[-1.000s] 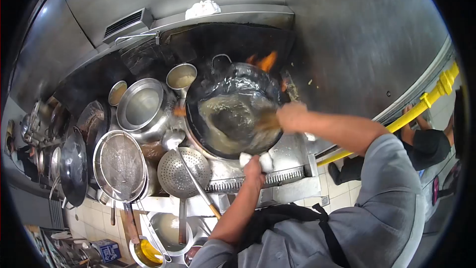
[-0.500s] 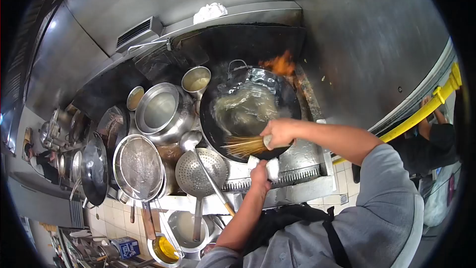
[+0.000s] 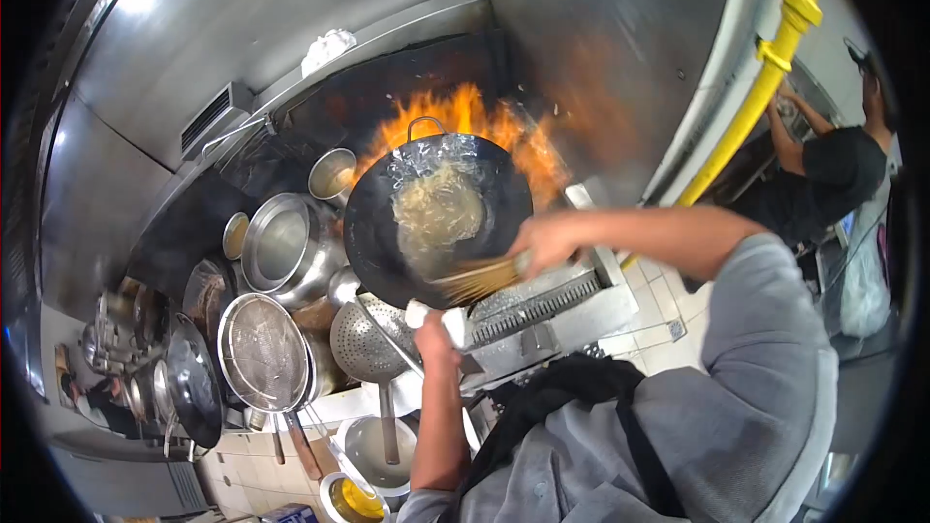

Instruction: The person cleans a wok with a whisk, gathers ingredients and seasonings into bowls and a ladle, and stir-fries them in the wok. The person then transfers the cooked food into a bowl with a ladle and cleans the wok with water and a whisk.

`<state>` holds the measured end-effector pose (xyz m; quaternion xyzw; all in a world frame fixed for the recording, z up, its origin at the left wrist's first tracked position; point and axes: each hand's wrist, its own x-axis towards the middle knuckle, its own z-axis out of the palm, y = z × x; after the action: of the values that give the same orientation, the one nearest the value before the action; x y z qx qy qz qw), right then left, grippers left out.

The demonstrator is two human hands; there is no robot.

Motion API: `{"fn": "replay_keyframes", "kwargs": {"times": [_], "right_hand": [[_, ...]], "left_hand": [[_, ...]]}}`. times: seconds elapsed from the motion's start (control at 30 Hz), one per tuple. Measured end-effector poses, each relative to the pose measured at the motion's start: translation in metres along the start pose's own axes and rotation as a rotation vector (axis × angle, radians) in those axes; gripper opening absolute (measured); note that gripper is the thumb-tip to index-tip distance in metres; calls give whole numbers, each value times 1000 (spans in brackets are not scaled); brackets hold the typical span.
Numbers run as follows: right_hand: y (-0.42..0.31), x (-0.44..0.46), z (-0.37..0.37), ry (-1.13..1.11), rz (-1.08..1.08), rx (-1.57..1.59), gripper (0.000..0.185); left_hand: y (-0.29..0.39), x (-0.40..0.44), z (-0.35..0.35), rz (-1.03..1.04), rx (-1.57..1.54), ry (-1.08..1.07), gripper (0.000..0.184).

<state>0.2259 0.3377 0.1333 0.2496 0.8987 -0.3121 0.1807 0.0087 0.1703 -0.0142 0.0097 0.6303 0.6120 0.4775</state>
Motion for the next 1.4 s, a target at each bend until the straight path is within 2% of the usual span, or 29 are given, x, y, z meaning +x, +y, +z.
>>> {"fn": "replay_keyframes", "kwargs": {"times": [0.03,0.07,0.1,0.13,0.17,0.2,0.23,0.27,0.33,0.4,0.47,0.6,0.7,0.8,0.83,0.93,1.0,1.1,1.17,1.27,1.33,1.4], "right_hand": [[35,-6,-2,14,19,-190,55],[35,-26,-29,-76,147,-181,59],[39,-38,-46,-25,322,-133,54],[55,-36,-49,162,432,-258,39],[59,-38,-57,369,533,-207,28],[64,-34,-64,568,573,-190,26],[73,-33,-73,632,556,-100,36],[67,-40,-85,597,610,211,51],[70,-40,-92,639,563,348,62],[73,-33,-88,646,555,334,62],[74,-24,-82,641,545,315,62],[78,7,-66,583,569,418,60],[79,17,-52,541,619,453,56],[82,21,-35,499,622,478,53],[82,22,-29,516,603,452,54],[87,11,-21,555,606,443,58],[82,-2,-23,462,580,439,60],[93,-3,-13,498,570,509,61],[89,-13,-5,485,573,543,62],[78,-22,20,535,562,588,62],[77,-24,41,715,558,590,49],[101,-13,78,768,508,606,57]], "left_hand": [[8,-9,-6,46,-4,10,29],[22,-27,-5,105,69,46,28],[26,-34,-11,136,127,51,28],[31,-38,-15,172,180,52,28],[39,-43,-18,188,260,84,27],[41,-37,-26,202,253,94,25],[47,-39,-33,223,293,80,24],[53,-41,-40,243,333,68,23],[64,-52,-46,283,355,67,21],[74,-71,-43,387,421,91,19],[75,-69,-48,405,481,108,19],[86,-84,-41,539,690,118,20],[87,-70,-56,555,766,105,26],[101,-101,-44,561,891,96,25],[104,-105,-41,651,951,115,19],[106,-88,-54,705,936,62,15],[115,-84,-57,713,968,34,17],[133,-75,-64,728,1066,59,20],[147,-84,-57,774,1095,-18,20],[160,-95,-47,750,1169,-32,22],[159,-98,-40,871,1215,-26,23],[158,-112,-34,844,1244,-17,25]]}}
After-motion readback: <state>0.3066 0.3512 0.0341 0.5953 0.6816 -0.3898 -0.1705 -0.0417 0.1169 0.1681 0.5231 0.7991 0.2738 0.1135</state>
